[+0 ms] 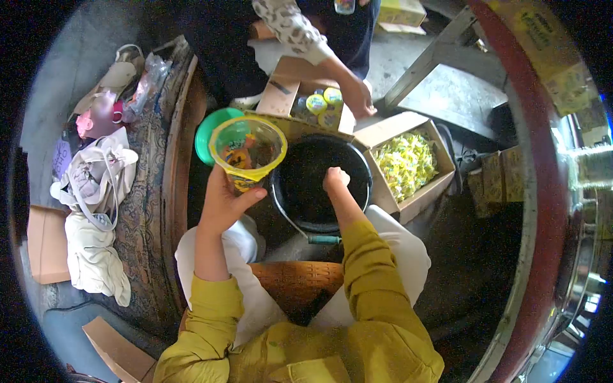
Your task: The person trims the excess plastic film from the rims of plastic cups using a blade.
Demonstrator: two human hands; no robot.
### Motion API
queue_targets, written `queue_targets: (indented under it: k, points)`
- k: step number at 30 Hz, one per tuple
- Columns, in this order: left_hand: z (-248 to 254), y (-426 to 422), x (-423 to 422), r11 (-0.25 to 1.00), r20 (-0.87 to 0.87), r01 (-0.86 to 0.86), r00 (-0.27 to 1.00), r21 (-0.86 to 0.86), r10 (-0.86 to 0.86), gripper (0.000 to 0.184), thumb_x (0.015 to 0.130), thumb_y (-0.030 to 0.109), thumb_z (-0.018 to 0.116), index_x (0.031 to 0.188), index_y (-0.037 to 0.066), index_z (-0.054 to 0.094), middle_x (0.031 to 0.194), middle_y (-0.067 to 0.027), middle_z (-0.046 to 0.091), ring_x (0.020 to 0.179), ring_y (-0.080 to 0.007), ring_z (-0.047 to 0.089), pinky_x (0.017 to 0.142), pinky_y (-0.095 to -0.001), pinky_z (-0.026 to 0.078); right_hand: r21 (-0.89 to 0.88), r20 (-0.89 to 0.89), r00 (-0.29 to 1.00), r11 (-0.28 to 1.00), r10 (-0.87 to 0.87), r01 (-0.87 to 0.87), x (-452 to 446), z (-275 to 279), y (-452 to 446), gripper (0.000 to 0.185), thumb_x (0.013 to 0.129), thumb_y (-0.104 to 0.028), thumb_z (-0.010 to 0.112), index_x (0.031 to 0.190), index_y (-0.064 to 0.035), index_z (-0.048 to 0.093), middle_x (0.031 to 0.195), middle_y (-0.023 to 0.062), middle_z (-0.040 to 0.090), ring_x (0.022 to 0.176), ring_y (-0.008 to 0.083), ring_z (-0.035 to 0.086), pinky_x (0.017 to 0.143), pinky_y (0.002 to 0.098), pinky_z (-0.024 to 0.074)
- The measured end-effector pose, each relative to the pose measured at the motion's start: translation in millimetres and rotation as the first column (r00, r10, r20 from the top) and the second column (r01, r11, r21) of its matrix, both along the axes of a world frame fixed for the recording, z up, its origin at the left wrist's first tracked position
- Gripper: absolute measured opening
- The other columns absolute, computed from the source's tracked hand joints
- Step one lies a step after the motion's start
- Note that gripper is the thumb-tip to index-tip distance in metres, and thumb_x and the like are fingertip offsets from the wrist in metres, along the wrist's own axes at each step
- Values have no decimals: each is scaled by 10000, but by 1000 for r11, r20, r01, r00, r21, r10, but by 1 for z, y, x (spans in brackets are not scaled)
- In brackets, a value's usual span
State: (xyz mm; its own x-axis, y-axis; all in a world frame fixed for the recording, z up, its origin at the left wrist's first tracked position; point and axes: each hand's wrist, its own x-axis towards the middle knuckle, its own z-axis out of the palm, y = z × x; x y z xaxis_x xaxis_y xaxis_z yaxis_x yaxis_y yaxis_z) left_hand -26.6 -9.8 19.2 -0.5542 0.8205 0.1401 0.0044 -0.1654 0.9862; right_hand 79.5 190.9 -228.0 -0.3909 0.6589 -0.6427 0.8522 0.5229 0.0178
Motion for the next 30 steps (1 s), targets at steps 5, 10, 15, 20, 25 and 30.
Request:
queue_targets:
  k: [5,10,15,20,25,30]
  points:
    - [1,-4,7,997,-95,-12,995,80,20,619,632,88,746,1163,8,438,1085,-77,433,1049,-171,443,904,-284,354,34,-126,990,998,56,-53,5,53,11,358,526,-186,788,845,-96,653,936,111,626,893,259,603,763,344,498]
    - [2,-10,3,1000,-146,-23,989,4,23,675,658,108,741,1206,11,360,1134,-75,452,1070,-157,436,911,-287,348,23,-363,923,991,131,-131,20,111,10,325,536,-207,764,812,-85,644,911,125,623,874,283,599,763,377,496]
    - [8,-14,3,994,-142,-47,988,98,61,610,676,90,727,1167,0,379,1099,-72,488,1007,-140,482,866,-265,386,216,-652,728,972,212,-89,30,133,5,398,455,-120,774,819,-38,636,691,102,626,655,210,614,626,307,491]
    - [-1,-14,-2,996,-274,-47,959,78,67,581,686,98,718,1156,3,389,1078,-72,491,982,-133,488,847,-265,398,124,-777,623,992,95,3,40,144,2,427,489,-64,775,872,20,608,601,90,614,540,156,596,534,264,469]
    - [-13,-7,6,985,-17,-53,998,162,57,507,702,99,696,1124,21,426,1038,-53,509,930,-128,508,797,-256,419,-210,-865,462,977,-198,27,53,153,1,509,517,-119,801,941,51,577,645,82,622,558,130,574,516,262,451]
    - [-25,2,9,984,330,169,927,47,-175,415,713,74,649,1083,41,465,1015,-47,557,863,-120,547,697,-255,455,-406,-888,221,913,-404,40,63,183,-7,506,582,-120,794,998,43,556,643,51,607,552,73,539,499,194,419]
